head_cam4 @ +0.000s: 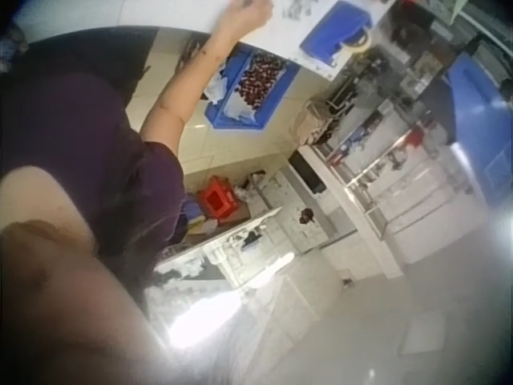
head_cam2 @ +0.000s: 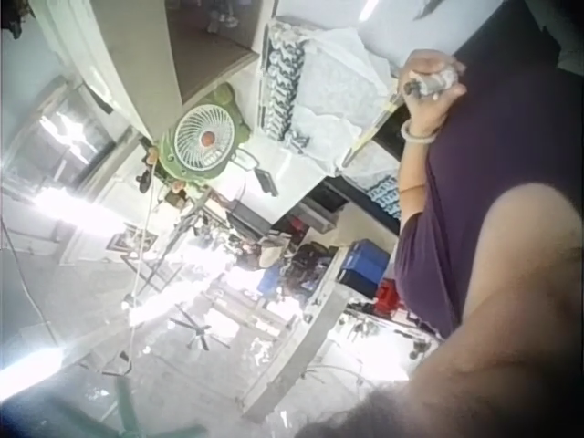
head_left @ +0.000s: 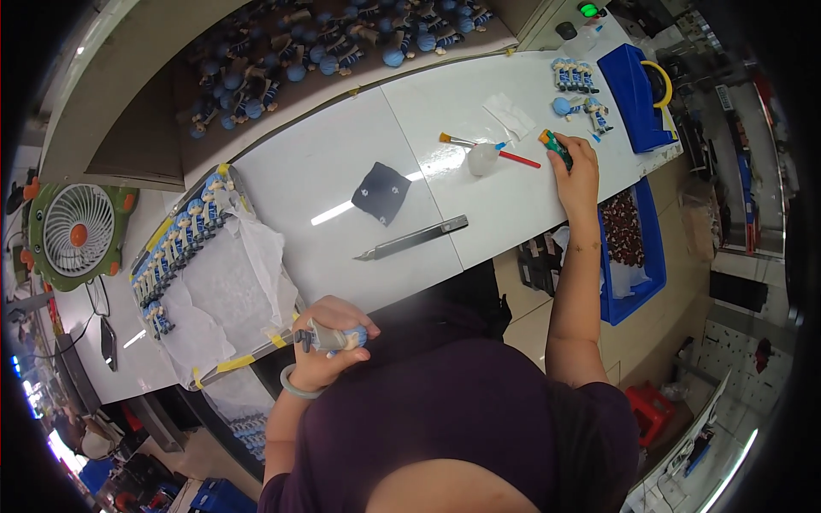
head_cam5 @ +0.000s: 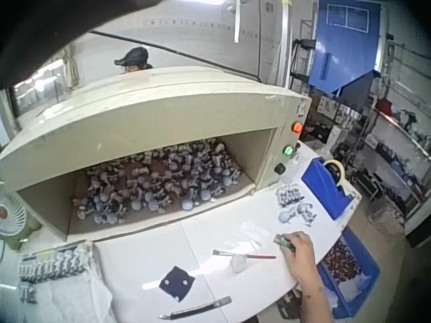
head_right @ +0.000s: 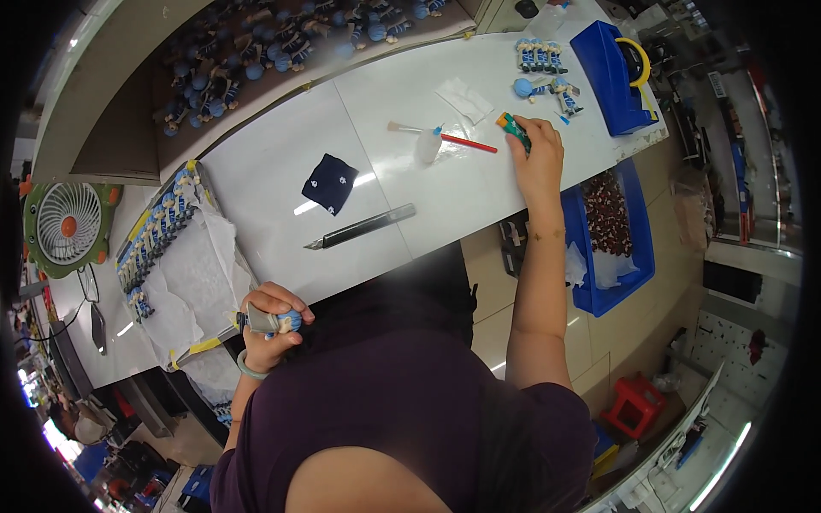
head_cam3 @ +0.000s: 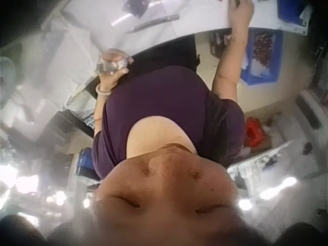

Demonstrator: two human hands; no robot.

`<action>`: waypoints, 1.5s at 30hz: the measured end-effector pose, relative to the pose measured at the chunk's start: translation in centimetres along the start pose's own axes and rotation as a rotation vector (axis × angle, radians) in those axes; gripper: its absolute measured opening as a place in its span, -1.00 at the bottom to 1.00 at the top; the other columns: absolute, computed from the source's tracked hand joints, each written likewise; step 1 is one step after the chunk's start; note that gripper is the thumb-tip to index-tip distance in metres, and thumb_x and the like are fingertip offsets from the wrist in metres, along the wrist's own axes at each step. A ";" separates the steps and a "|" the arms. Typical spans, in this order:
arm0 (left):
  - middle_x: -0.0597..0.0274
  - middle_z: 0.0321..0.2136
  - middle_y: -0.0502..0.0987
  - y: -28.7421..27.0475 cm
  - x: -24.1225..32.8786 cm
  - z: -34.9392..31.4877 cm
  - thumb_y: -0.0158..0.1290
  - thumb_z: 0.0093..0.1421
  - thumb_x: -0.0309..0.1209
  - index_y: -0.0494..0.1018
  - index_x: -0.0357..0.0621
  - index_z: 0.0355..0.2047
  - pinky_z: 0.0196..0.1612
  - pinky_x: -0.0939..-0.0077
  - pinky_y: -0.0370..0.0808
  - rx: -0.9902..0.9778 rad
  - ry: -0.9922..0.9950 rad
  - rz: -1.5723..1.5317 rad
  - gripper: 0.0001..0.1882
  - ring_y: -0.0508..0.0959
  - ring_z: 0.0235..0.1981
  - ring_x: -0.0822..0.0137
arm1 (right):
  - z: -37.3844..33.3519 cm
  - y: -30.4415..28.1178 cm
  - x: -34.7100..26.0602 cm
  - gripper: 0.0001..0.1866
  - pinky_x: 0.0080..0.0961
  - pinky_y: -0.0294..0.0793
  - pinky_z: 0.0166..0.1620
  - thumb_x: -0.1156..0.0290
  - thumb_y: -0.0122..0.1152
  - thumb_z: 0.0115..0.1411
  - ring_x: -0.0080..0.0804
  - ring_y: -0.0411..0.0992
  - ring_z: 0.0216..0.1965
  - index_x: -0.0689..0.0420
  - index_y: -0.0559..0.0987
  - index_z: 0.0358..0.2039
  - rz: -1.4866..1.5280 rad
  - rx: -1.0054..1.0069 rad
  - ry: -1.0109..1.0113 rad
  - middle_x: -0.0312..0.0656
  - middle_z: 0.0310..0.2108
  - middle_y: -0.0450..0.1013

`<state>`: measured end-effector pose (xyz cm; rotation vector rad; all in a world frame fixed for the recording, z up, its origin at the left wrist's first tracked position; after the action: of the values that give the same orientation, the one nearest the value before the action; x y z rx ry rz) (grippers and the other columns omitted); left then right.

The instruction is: The person assembles small plastic figurines by applying glue from a bottle to their parts and joining them together by hand, using tweezers to handle small pieces.

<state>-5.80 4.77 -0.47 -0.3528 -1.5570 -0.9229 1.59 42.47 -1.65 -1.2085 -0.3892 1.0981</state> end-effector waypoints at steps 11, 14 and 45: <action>0.10 -0.44 0.42 0.5 0.2 0.2 0.24 -0.14 -0.43 0.34 -0.13 -0.34 -0.37 0.48 0.44 -0.055 0.001 0.003 -0.64 0.49 -0.43 0.26 | -0.7 0.0 -6.4 -0.72 -0.69 0.27 -0.43 0.30 -0.15 0.20 -0.60 0.26 -0.56 0.21 0.34 -0.17 0.799 -0.149 0.227 -0.30 -0.59 0.35; 0.10 -0.44 0.42 0.7 0.6 0.3 0.24 -0.14 -0.43 0.34 -0.13 -0.34 -0.37 0.49 0.44 -0.058 0.028 0.009 -0.64 0.49 -0.43 0.26 | -0.2 -0.8 -7.6 -0.68 -0.62 0.21 -0.54 0.19 -0.11 0.18 -0.58 0.21 -0.65 0.20 0.43 -0.29 0.648 -0.188 0.241 -0.29 -0.71 0.29; 0.12 -0.42 0.42 0.7 0.2 -0.2 0.24 -0.15 -0.46 0.34 -0.13 -0.35 -0.38 0.49 0.42 -0.056 -0.012 -0.005 -0.65 0.51 -0.42 0.25 | 0.9 -3.2 -9.1 -0.56 -0.44 0.16 -0.61 0.16 -0.11 0.14 -0.27 0.13 -0.76 0.24 0.39 -0.70 0.362 0.054 0.126 -0.08 -0.81 0.19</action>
<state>-5.20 5.03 -0.04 -0.3949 -1.5456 -0.9709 -1.84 35.51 4.18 -1.3233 -0.0417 1.3230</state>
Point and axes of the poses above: each hand's wrist, its own z-axis towards the middle knuckle, its own y-axis out of the palm, x = y × z, the point moved 9 cm from there along z, towards the middle knuckle
